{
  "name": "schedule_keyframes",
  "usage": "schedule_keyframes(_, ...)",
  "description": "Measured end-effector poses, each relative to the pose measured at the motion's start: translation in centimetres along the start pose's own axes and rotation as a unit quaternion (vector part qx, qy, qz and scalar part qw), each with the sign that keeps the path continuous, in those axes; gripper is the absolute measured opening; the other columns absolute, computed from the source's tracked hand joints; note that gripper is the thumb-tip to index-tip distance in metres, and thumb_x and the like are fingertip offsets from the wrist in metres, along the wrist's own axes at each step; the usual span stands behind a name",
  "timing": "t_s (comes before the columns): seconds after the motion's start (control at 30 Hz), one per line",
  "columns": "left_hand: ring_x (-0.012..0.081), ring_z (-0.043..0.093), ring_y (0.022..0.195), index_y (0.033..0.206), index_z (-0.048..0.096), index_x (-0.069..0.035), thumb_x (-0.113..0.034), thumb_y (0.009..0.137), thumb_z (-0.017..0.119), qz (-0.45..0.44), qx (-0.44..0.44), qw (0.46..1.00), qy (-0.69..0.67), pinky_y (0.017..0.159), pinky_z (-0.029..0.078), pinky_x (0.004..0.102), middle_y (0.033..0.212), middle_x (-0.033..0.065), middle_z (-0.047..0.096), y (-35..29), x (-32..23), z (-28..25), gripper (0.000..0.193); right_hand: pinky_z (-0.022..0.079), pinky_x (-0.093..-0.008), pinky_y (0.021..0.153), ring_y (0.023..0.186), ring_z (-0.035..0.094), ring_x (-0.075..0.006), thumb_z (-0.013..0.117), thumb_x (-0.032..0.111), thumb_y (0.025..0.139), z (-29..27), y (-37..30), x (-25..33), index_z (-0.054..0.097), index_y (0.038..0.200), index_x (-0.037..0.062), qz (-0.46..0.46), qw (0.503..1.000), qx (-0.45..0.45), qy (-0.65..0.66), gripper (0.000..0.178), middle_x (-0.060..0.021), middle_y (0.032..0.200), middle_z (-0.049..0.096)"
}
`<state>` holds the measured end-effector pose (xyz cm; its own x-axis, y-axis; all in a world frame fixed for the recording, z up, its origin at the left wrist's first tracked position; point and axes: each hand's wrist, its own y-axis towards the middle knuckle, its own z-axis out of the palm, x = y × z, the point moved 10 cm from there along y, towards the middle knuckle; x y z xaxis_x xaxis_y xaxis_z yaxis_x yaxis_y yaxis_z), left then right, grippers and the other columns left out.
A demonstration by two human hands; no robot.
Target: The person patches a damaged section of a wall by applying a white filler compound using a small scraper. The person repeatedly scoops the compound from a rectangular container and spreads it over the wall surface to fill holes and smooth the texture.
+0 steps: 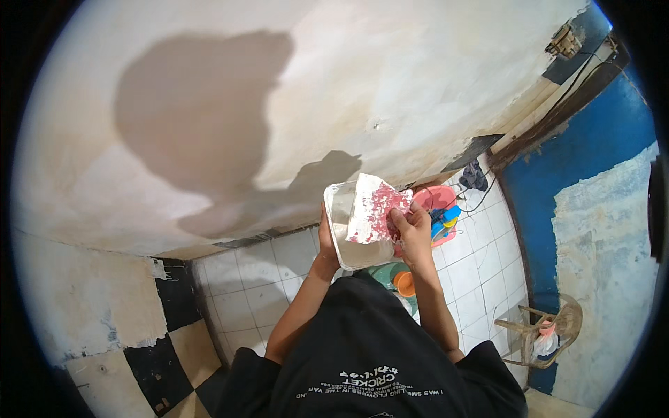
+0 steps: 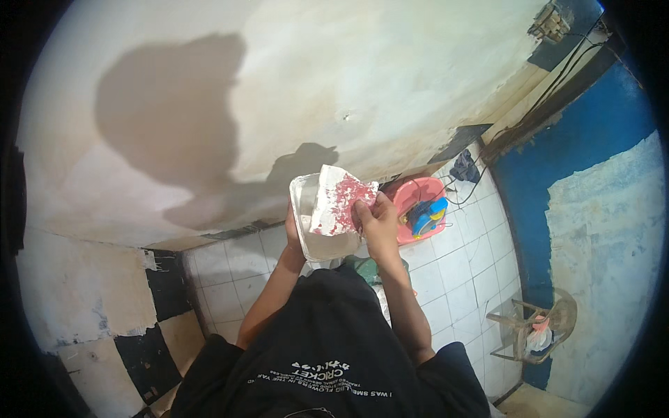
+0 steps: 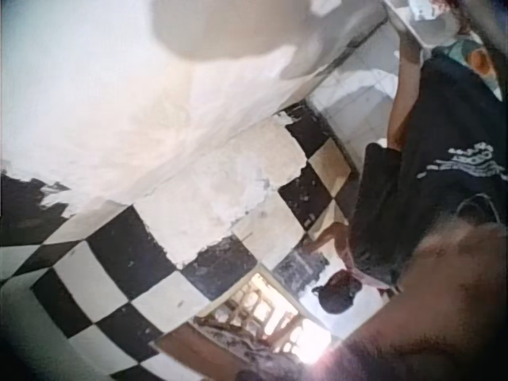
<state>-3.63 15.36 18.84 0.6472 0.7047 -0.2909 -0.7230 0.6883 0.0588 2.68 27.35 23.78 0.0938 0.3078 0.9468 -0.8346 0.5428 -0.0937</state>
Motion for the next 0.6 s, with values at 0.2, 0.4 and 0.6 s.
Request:
schedule_keyframes(0.2, 0.0275, 0.055, 0.119, 0.139, 0.039, -0.004, -0.049, 0.101, 0.027, -0.003, -0.044, 0.998, -0.038, 0.102, 0.045, 0.0418, 0.131, 0.0148, 0.053, 1.0, 0.7, -0.7, 0.060, 0.043, -0.0216, 0.057, 0.064, 0.055, -0.0051, 0.057, 0.003, 0.091, -0.9, 1.1, -0.5, 0.060, 0.099, -0.0019, 0.017, 0.999, 0.023, -0.041, 0.010, -0.0013, 0.080, 0.063)
schedule_keyframes(0.4, 0.0314, 0.054, 0.120, 0.139, 0.041, -0.005, -0.050, 0.099, 0.029, 0.012, -0.030, 0.999, -0.001, 0.103, 0.044, 0.0462, 0.135, 0.0157, 0.051, 1.7, 0.9, -2.7, 0.061, 0.050, -0.0238, 0.064, 0.074, 0.062, -0.0092, 0.058, 0.005, 0.091, -0.8, 0.3, -1.4, 0.058, 0.109, -0.0030, 0.124, 0.985, 0.069, 0.098, 0.020, -0.0051, 0.091, 0.066)
schedule_keyframes(0.6, 0.0315, 0.054, 0.118, 0.137, 0.045, -0.006, -0.054, 0.098, 0.032, -0.027, -0.002, 0.998, -0.052, 0.103, 0.043, 0.0474, 0.133, 0.0147, 0.054, 1.5, 1.3, -2.8, 0.063, 0.055, -0.0251, 0.074, 0.083, 0.066, -0.0122, 0.059, 0.007, 0.092, 0.1, -1.4, 0.4, 0.058, 0.107, -0.0028, 0.130, 0.977, 0.106, 0.133, 0.017, -0.0074, 0.096, 0.067)
